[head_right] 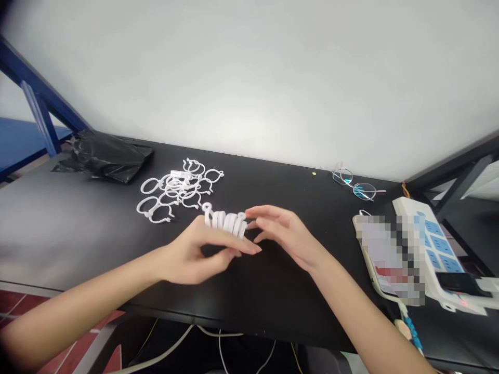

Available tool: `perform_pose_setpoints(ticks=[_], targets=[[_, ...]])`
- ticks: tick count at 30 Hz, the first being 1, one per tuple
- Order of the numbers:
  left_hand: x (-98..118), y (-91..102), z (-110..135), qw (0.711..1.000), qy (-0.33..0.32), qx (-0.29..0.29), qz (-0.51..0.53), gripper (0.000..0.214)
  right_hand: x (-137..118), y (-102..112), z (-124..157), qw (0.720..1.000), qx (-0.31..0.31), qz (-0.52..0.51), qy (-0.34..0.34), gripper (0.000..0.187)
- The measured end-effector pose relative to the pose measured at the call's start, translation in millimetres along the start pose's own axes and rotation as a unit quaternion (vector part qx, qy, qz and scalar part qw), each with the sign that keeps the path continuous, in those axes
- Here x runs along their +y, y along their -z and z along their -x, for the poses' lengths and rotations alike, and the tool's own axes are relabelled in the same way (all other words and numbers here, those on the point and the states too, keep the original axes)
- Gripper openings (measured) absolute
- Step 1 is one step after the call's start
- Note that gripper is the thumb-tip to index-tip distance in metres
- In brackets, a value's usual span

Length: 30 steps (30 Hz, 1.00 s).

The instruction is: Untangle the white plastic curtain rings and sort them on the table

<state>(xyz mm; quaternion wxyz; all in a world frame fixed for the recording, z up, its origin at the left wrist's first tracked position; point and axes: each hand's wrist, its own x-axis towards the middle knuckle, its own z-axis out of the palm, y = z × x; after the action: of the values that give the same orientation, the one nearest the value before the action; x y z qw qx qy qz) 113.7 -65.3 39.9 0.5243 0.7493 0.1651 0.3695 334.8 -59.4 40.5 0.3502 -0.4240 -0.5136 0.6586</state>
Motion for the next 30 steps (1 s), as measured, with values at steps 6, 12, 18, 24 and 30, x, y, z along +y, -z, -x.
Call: perform_pose_setpoints(ticks=[6, 12, 18, 24, 30], targets=[[-20.4, -10.0, 4.6, 0.875, -0.257, -0.027, -0.410, 0.025, 4.5, -6.5, 1.3, 1.000, -0.027, 0.003, 0.013, 0.032], [-26.1, -5.6, 1.7, 0.814, -0.241, -0.103, -0.519, 0.025, 11.3, -20.9, 6.3, 0.995, -0.057, -0.067, -0.040, 0.039], [-27.0, -5.3, -2.7, 0.792, -0.199, -0.123, -0.564, 0.019, 12.0, -33.5, 9.4, 0.998, -0.004, -0.020, -0.054, 0.049], [-22.3, -2.0, -6.4, 0.731, -0.209, -0.127, -0.637, 0.027, 10.1, -37.5, 11.4, 0.992, 0.072, 0.098, 0.008, 0.032], [-23.5, -2.2, -3.3, 0.733, -0.199, -0.109, -0.641, 0.031, 11.2, -26.9, 9.9, 0.978, 0.181, 0.082, 0.071, 0.026]])
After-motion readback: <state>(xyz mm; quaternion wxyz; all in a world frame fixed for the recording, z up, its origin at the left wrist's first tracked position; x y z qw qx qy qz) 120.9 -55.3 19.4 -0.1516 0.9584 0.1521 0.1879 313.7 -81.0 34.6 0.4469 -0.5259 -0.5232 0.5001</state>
